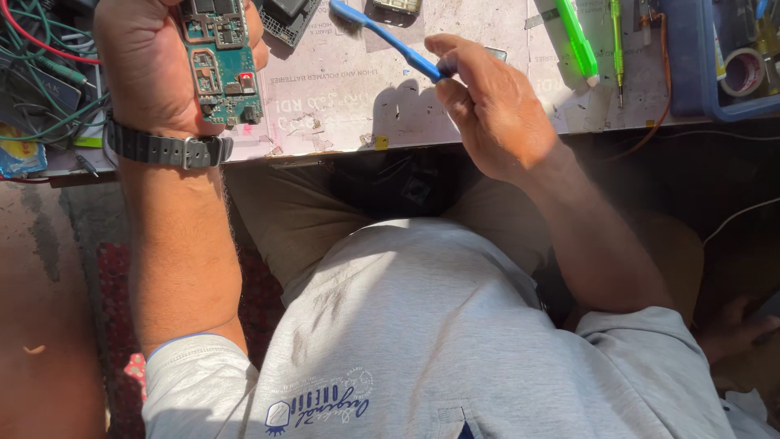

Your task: The person cleans a mobile phone motherboard using a green pen to point at components, sprays a liquid from a bottle, and scrubs the board with a blue toothbrush. The person then places a battery onto the cleaned motherboard.

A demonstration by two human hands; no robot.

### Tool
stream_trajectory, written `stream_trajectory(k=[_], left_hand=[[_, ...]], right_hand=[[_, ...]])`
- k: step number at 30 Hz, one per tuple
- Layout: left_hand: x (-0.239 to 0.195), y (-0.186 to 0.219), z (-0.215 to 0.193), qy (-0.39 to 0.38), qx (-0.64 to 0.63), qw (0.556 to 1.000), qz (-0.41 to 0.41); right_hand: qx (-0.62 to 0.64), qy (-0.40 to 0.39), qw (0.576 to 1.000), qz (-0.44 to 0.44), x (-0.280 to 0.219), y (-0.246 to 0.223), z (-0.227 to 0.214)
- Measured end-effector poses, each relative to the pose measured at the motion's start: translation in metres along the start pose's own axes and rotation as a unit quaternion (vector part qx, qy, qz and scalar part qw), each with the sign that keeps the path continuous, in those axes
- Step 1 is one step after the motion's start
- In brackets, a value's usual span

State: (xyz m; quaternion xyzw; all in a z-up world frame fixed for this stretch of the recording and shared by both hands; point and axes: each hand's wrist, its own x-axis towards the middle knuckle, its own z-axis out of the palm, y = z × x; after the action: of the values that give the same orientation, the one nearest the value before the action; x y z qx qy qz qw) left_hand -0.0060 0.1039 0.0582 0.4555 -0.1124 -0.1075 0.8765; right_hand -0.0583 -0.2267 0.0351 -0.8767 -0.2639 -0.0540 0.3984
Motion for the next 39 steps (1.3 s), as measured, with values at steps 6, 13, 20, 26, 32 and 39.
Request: stream_trajectory(k=[6, 13, 20, 26, 32, 39], left_hand=[[-0.005, 0.017, -0.010, 0.046, 0.228, 0.965, 0.120], [-0.001, 0.012, -0.027, 0.038, 0.180, 0.975, 0.125], [0.013, -0.020, 0.014, 0.018, 0.122, 0.991, 0.046], [0.033, -0.086, 0.044, -0.049, 0.451, 0.891, 0.006], [0.047, -0.108, 0.059, -0.034, 0.598, 0.801, 0.002], [0.043, -0.092, 0.055, -0.012, 0.766, 0.626, 0.144]], right_hand=[[-0.074, -0.041, 0.984, -0.158, -0.016, -0.041, 0.047], [-0.066, 0.021, 0.984, -0.165, -0.017, -0.028, 0.026], [0.005, -0.132, 0.964, -0.231, -0.019, -0.051, 0.029], [0.055, -0.019, 0.998, -0.001, -0.033, -0.003, -0.034], [0.360, 0.083, 0.929, 0.002, -0.014, 0.045, -0.040], [0.552, 0.077, 0.826, 0.081, 0.012, 0.052, -0.017]])
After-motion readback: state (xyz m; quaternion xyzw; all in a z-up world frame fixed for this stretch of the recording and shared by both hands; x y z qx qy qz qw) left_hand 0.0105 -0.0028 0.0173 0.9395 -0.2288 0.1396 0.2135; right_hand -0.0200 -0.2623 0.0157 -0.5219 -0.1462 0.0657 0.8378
